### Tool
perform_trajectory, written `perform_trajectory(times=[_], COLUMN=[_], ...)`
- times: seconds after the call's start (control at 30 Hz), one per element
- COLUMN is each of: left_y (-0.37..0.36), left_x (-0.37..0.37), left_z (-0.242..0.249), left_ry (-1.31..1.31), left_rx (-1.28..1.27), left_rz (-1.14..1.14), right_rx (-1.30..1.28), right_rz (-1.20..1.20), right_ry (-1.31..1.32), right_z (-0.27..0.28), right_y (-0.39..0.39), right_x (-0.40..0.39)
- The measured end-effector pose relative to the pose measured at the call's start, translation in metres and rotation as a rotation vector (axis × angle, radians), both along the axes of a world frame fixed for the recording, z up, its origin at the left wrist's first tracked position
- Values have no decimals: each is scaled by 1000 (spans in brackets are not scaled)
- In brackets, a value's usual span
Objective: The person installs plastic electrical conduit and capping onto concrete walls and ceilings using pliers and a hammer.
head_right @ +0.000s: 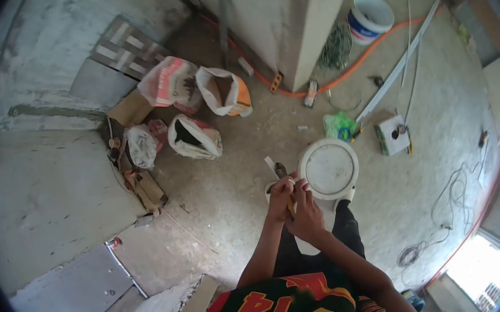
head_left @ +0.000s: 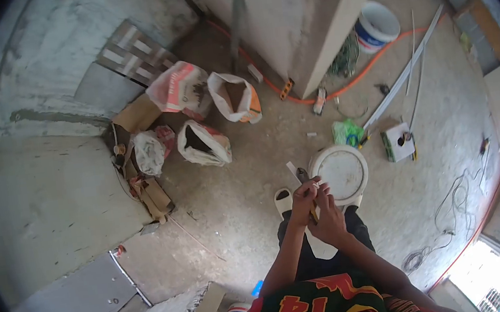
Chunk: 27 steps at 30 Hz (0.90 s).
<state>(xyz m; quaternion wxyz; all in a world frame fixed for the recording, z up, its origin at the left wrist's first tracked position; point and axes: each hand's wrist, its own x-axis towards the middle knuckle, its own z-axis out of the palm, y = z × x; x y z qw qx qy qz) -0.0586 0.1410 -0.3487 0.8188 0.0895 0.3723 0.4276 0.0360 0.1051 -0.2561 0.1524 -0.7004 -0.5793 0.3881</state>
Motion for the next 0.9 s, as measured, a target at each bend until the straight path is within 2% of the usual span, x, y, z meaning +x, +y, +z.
perform_trajectory(times=[0.03, 0.07, 0.13, 0.2, 0.23, 0.27, 0.3, 0.33, 0.37, 0.4, 0.43, 0.53, 0.63, 0.73, 0.9], left_y=[4, 9, 21, 28, 37, 42, 48, 60, 70, 85, 109, 131, 133, 136, 136], left_x=[-12, -25, -60, -92, -99, -106, -114, -119, -122, -129, -119, -128, -146, -149, -139], left_z=[10, 14, 22, 28, 82, 86, 69, 64, 81, 38, 51, 82, 108, 149, 179], left_ry=[-126, -74, 36, 93, 353, 288, 229, 339, 446, 303, 333, 490, 600, 580, 542], left_rx=[91, 137, 241, 341, 176, 187, 270, 376, 324, 503, 559, 641, 673, 715, 756], left_rz=[94, 71, 17, -144, -161, -143, -139, -152, -153, -135, -167, -230, -285, -327, -256], right_rx=[128, 260, 171, 159, 232, 102, 212, 469, 607, 500, 435, 417, 973, 883, 1016], right_rz=[45, 91, 93, 70, 78, -51, -118, -114, -44, 190, 284, 424, 512, 523, 562], right_ry=[-8, -16, 182, 180, 116, 98, 103, 33, 113, 81, -35, 0, -107, -181, -155], right_z=[11, 25, 50, 52, 71, 76, 57, 59, 82, 81, 135, 162, 153, 156, 216], right_y=[0, 3, 12, 15, 23, 27, 31, 42, 56, 73, 77, 99, 119, 128, 115], right_x=[-15, -27, -39, -46, -53, -57, -58, -64, -67, -61, -71, -69, -69, -62, -69])
